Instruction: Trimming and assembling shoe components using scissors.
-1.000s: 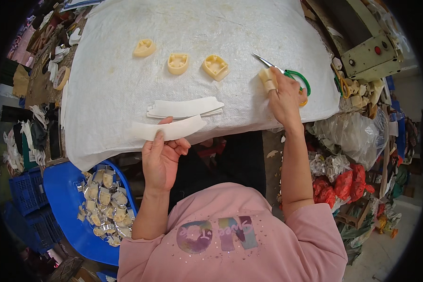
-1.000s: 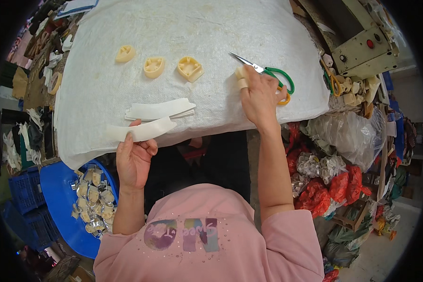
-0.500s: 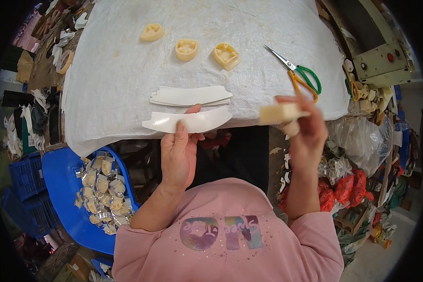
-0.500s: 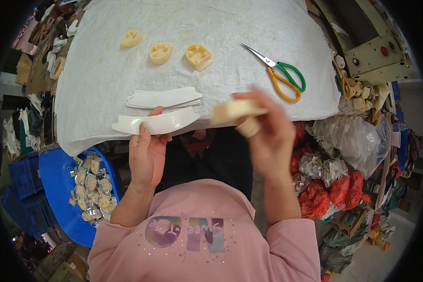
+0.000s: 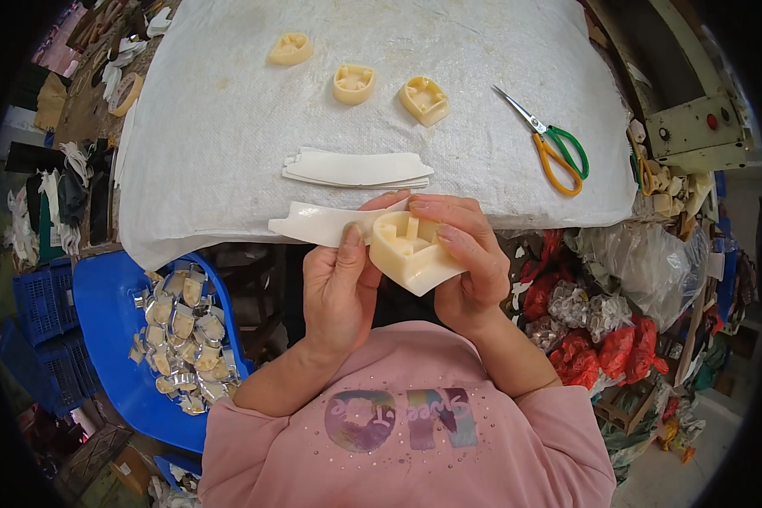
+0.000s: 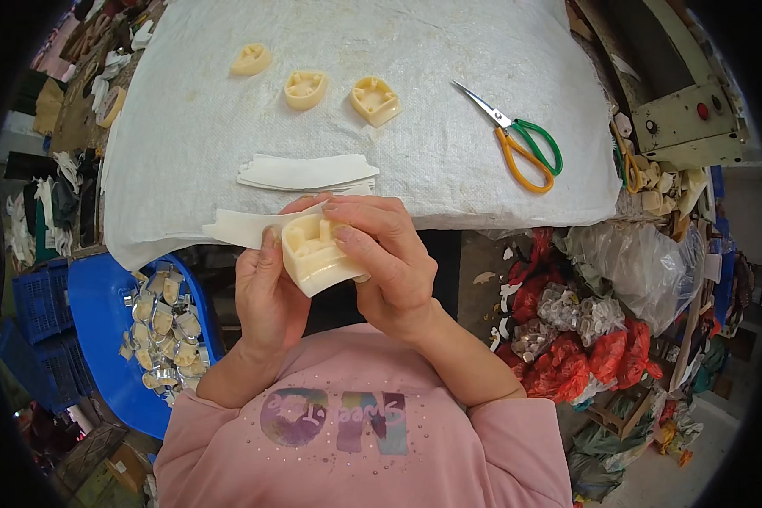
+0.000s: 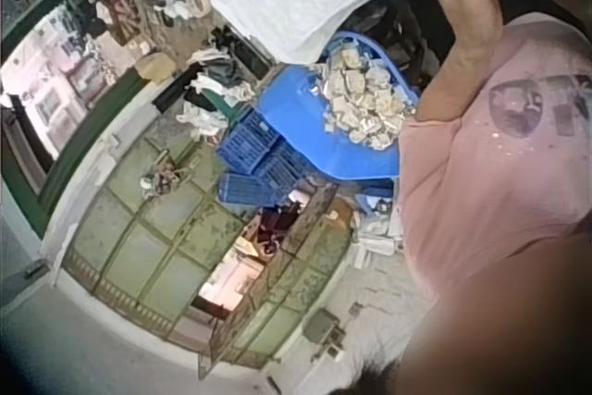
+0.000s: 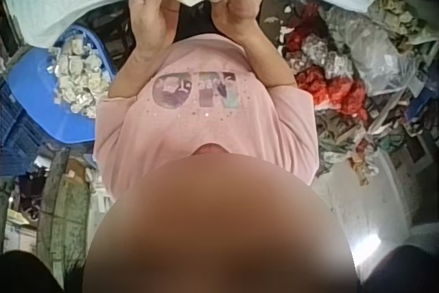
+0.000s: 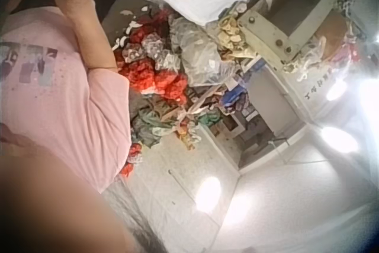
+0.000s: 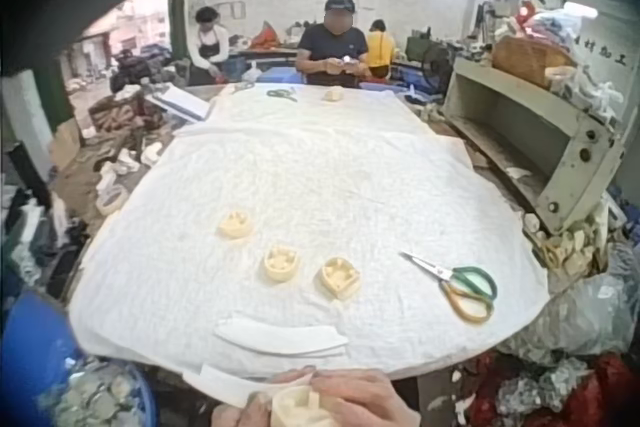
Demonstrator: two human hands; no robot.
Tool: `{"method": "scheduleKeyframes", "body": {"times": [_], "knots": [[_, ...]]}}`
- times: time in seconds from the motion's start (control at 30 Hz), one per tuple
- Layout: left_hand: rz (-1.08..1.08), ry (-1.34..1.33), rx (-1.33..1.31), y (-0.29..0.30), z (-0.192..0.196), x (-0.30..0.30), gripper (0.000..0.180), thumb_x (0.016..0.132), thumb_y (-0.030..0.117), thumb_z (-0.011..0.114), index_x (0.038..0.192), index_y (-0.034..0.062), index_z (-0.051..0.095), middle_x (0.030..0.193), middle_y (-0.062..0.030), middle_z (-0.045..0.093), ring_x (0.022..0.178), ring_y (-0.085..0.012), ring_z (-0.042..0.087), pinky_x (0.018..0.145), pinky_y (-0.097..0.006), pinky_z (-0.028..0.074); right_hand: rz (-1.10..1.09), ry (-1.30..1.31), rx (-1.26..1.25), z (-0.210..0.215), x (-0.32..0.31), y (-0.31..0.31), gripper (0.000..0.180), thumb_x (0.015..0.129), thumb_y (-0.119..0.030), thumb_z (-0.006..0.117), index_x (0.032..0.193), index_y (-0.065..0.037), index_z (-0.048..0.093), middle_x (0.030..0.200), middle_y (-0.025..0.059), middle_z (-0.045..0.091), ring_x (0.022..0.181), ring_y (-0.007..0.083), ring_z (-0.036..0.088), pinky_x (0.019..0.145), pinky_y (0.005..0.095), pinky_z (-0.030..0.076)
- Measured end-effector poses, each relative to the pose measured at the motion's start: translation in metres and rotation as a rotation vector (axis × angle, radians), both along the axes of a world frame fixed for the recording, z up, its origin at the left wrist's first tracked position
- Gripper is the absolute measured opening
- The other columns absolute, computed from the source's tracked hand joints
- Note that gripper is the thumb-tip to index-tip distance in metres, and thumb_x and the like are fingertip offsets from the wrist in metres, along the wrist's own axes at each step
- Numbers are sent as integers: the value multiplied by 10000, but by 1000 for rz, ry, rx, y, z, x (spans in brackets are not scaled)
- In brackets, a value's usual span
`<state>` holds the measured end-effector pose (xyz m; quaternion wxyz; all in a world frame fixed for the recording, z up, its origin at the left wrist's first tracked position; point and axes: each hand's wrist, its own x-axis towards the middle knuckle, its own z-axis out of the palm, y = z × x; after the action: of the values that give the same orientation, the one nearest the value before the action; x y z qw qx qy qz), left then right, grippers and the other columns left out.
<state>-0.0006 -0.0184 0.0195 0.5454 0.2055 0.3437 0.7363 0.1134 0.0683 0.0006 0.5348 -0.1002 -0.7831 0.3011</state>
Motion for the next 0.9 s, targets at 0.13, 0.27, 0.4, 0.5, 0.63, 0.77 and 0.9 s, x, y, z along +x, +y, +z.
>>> {"method": "scheduleKeyframes", "body": {"times": [0.13, 0.27, 0.4, 0.5, 0.63, 0.77, 0.9], "knots": [[0, -2, 2, 1, 0, 0, 431, 1019, 210, 311, 1278, -118, 419, 1320, -179, 473, 1190, -207, 498, 1003, -324, 421, -10, -9, 11, -1, 0, 2, 473, 693, 135, 584, 1120, -58, 520, 1085, 169, 603, 938, 346, 607, 775, 388, 501], [8, 35, -3, 0, 1, 1, 431, 1019, 207, 311, 1272, -124, 420, 1325, -185, 467, 1196, -209, 491, 1006, -321, 416, -22, -19, 15, -2, 1, 4, 502, 683, 123, 603, 1140, -67, 518, 1078, 161, 604, 937, 337, 608, 765, 379, 504], [29, 139, -54, -1, 0, 5, 448, 1012, 240, 310, 1285, -101, 409, 1302, -197, 488, 1196, -222, 501, 1017, -353, 408, -77, -47, 42, -1, -1, 3, 535, 665, 125, 606, 1154, -70, 511, 1065, 156, 604, 916, 336, 604, 747, 379, 502], [63, 253, -37, -2, -2, 8, 474, 1015, 254, 292, 1297, -116, 387, 1315, -206, 474, 1208, -226, 489, 1025, -345, 391, -89, 2, 86, -9, -6, 6, 560, 653, 132, 597, 1168, -67, 501, 1055, 153, 602, 878, 332, 590, 716, 378, 498], [78, 386, -3, -3, -9, 5, 483, 1015, 251, 274, 1303, -124, 374, 1337, -207, 449, 1212, -247, 483, 1036, -345, 373, -159, -57, 132, -9, -4, 8, 567, 660, 109, 603, 1181, -83, 494, 1026, 114, 617, 822, 302, 530, 710, 390, 449], [88, 502, 28, -1, -11, -10, 428, 1012, 193, 326, 1297, -113, 414, 1288, -178, 495, 1134, -200, 513, 944, -325, 435, -185, -106, 129, -6, -1, 12, 509, 656, 45, 650, 1130, -97, 530, 995, 65, 629, 813, 275, 486, 752, 374, 377], [243, 629, -78, -4, -8, -24, 305, 982, 135, 444, 1115, -107, 573, 1034, -150, 634, 913, -167, 621, 806, -287, 520, -202, -338, 139, 10, 10, 10, 451, 632, -18, 674, 1057, -133, 580, 981, 50, 613, 834, 264, 487, 779, 412, 327]]}}
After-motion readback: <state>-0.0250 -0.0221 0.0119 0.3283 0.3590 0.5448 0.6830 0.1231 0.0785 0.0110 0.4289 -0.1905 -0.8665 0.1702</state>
